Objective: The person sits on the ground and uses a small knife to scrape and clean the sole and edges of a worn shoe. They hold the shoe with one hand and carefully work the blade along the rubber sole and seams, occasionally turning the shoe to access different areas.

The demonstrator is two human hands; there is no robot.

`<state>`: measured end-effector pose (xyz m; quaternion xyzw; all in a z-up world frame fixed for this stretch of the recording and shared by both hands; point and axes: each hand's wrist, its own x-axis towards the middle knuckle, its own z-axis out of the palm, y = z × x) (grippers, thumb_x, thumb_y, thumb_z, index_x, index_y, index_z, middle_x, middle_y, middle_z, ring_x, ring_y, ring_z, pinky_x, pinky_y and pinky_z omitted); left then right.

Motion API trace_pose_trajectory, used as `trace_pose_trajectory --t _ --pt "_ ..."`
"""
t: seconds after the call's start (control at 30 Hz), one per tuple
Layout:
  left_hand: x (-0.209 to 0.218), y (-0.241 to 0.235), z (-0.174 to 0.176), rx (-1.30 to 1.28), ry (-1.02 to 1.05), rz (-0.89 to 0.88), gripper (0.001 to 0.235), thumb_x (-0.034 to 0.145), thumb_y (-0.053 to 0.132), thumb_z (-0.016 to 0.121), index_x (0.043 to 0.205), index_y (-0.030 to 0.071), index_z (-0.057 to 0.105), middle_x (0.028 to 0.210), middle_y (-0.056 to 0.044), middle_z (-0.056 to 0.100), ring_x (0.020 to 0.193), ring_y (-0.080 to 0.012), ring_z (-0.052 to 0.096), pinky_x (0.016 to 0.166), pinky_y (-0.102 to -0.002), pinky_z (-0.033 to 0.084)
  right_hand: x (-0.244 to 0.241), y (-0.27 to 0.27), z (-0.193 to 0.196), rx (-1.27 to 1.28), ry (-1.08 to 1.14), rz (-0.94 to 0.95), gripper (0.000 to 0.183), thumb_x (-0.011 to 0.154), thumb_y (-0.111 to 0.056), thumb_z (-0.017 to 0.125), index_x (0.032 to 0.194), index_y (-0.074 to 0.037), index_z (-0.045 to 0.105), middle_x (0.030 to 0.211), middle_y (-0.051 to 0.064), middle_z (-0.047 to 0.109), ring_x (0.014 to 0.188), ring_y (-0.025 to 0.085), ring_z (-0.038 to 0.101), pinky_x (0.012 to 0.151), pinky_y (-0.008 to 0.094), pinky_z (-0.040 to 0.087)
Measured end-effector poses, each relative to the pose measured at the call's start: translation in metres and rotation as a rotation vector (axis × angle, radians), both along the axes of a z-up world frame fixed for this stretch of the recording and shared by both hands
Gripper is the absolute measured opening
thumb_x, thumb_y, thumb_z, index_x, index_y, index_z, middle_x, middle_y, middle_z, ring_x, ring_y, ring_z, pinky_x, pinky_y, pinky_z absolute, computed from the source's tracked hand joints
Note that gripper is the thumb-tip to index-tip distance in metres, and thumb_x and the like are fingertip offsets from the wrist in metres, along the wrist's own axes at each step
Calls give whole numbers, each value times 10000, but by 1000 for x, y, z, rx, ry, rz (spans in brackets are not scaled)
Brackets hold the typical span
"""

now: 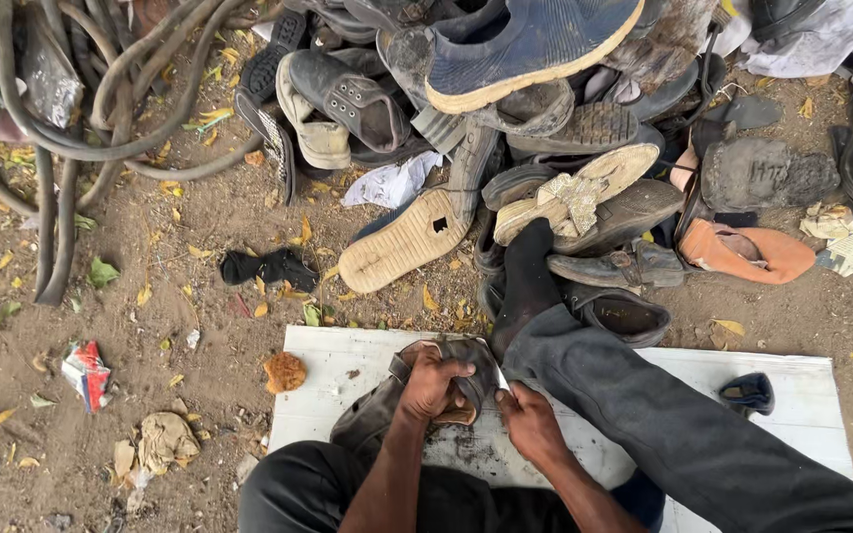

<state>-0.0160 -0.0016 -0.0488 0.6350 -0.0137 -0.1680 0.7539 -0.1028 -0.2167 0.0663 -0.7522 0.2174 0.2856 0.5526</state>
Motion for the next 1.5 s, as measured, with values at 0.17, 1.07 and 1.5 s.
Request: trace_pose_trajectory --t 0.17,1.07,1.5 --pt "7 5 -1 590 -995 9 473 511 109 838 976 138 756 839 -76 698 719 -278 699 603 -343 586 2 -2 27 128 186 -86 195 1028 -261 615 1077 -78 570 562 46 438 347 163 315 347 389 295" --pt "-58 -49 116 1454 -980 122 380 972 371 711 838 15 715 697 -151 678 646 -354 662 548 -524 491 -35 30 54 157 224 -160 198 1050 -244 510 1004 -73 598 598 64 536 366 171 455 328 355 366" --pt "-36 -40 175 831 -176 200 437 789 409 808 638 40 627 633 -193 630 590 -397 586 619 -472 463 -19 55 66 449 216 -441 104 1021 -139 495 990 -59 553 617 59 524 340 169 426 294 376 367"
